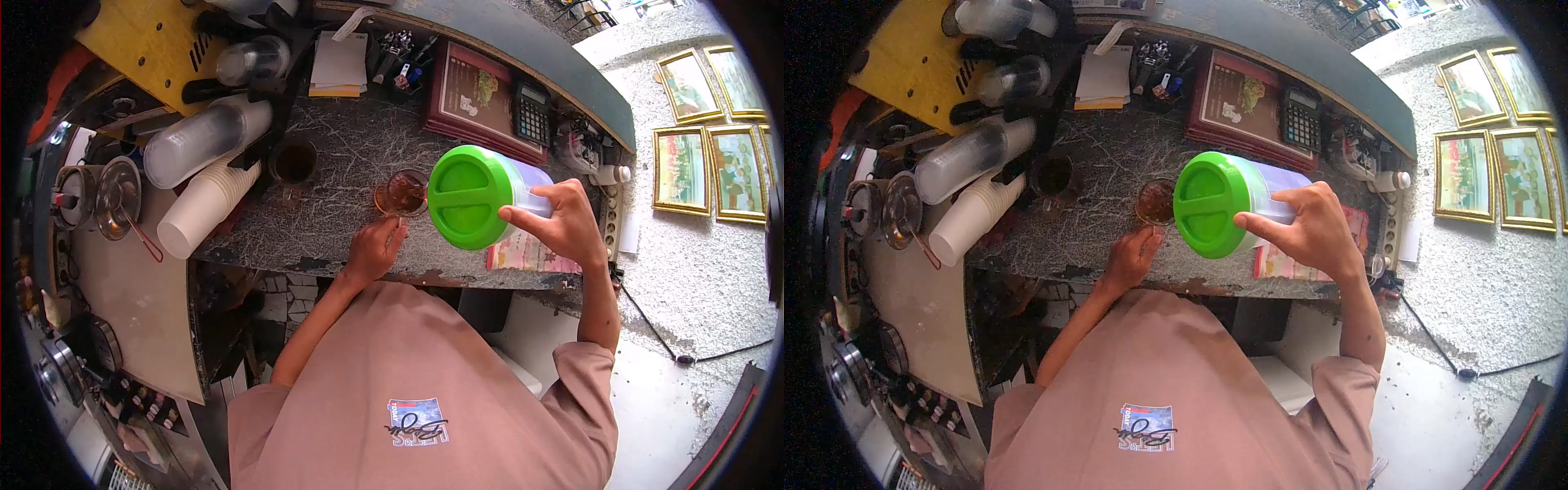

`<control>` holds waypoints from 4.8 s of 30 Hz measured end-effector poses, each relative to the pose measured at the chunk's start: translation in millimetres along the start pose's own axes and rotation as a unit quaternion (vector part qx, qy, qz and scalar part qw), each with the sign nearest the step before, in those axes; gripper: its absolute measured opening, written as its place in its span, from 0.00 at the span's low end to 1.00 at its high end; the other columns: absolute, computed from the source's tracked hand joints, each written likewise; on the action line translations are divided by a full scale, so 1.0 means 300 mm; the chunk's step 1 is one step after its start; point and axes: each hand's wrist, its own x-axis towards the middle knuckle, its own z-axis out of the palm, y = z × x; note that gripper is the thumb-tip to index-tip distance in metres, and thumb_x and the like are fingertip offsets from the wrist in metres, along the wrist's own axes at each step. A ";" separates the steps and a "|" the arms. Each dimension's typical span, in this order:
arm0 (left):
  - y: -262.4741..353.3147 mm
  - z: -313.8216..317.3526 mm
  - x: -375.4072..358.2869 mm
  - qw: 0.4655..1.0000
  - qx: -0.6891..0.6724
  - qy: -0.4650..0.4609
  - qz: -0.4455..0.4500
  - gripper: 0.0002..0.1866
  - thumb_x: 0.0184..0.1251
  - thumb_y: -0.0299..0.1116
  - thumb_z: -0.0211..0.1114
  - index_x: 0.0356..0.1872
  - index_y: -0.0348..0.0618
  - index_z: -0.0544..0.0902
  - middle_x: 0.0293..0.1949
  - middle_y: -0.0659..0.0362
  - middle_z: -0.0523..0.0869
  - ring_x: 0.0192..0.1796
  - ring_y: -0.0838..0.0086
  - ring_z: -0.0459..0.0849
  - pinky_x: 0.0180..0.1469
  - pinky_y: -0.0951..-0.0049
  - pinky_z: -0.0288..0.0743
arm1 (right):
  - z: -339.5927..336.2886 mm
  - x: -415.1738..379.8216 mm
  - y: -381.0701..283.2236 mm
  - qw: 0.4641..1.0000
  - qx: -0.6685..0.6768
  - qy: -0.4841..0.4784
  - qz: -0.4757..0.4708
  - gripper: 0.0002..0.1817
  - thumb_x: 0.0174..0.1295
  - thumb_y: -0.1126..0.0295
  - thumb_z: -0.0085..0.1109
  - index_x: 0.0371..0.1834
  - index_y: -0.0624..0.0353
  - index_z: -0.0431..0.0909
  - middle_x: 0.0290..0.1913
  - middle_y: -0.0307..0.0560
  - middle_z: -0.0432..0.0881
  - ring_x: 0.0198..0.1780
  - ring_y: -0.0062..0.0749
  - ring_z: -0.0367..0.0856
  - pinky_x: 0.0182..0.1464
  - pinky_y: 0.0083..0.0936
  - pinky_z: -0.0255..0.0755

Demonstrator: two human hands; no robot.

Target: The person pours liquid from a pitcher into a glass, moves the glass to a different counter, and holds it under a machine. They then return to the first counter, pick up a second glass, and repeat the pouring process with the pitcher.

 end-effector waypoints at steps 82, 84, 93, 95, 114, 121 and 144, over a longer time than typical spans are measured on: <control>0.073 -0.082 -0.163 0.983 -0.060 0.107 -0.137 0.17 0.78 0.40 0.57 0.40 0.33 0.84 0.67 0.43 0.74 0.60 0.61 0.83 0.55 0.65 0.76 | 0.949 0.139 0.050 0.947 0.270 0.166 -0.056 0.33 0.47 0.69 0.79 0.59 0.61 0.76 0.53 0.56 0.85 0.54 0.50 0.86 0.53 0.39 0.81; 0.099 -0.130 -0.227 0.971 -0.099 0.110 -0.189 0.16 0.75 0.39 0.61 0.36 0.34 0.83 0.65 0.42 0.75 0.62 0.61 0.81 0.58 0.62 0.74 | 0.983 0.132 0.011 0.944 0.267 0.171 -0.095 0.34 0.46 0.68 0.79 0.59 0.62 0.76 0.54 0.57 0.84 0.54 0.51 0.86 0.53 0.40 0.80; 0.114 -0.339 -0.507 0.951 -0.070 0.210 -0.216 0.15 0.69 0.37 0.68 0.47 0.36 0.86 0.71 0.42 0.69 0.68 0.55 0.75 0.64 0.61 0.71 | 1.129 0.111 -0.295 0.941 0.222 0.090 -0.239 0.47 0.39 0.50 0.84 0.61 0.65 0.75 0.55 0.58 0.84 0.56 0.50 0.85 0.57 0.41 0.79; 0.095 -0.404 -0.577 0.937 -0.098 0.222 -0.250 0.17 0.69 0.38 0.68 0.52 0.38 0.86 0.74 0.41 0.65 0.72 0.52 0.72 0.67 0.61 0.71 | 1.171 0.121 -0.381 0.938 0.210 0.070 -0.266 0.47 0.40 0.49 0.84 0.61 0.65 0.75 0.55 0.58 0.84 0.56 0.50 0.85 0.56 0.40 0.79; -0.156 -1.086 -1.168 0.777 -0.005 0.561 -0.286 0.21 0.55 0.33 0.80 0.17 0.33 0.76 0.54 0.47 0.84 0.40 0.74 0.84 0.37 0.74 0.76 | 1.702 0.202 -1.414 0.870 0.198 -0.178 -0.414 0.42 0.46 0.63 0.80 0.65 0.62 0.70 0.59 0.57 0.81 0.60 0.54 0.80 0.59 0.43 0.77; -0.244 -1.209 -1.337 0.685 -0.003 0.655 -0.317 0.15 0.56 0.32 0.79 0.27 0.30 0.84 0.52 0.55 0.84 0.31 0.83 0.79 0.32 0.79 0.73 | 1.875 0.200 -1.652 0.809 0.202 -0.212 -0.510 0.42 0.50 0.69 0.76 0.70 0.60 0.64 0.64 0.57 0.76 0.64 0.56 0.76 0.63 0.45 0.73; -0.363 -1.532 -1.600 0.652 0.003 0.686 -0.322 0.15 0.55 0.32 0.78 0.25 0.33 0.80 0.45 0.59 0.86 0.28 0.86 0.74 0.29 0.79 0.66 | 2.110 0.274 -2.048 0.762 0.129 -0.289 -0.565 0.44 0.45 0.59 0.80 0.67 0.57 0.68 0.59 0.53 0.80 0.59 0.52 0.78 0.60 0.45 0.75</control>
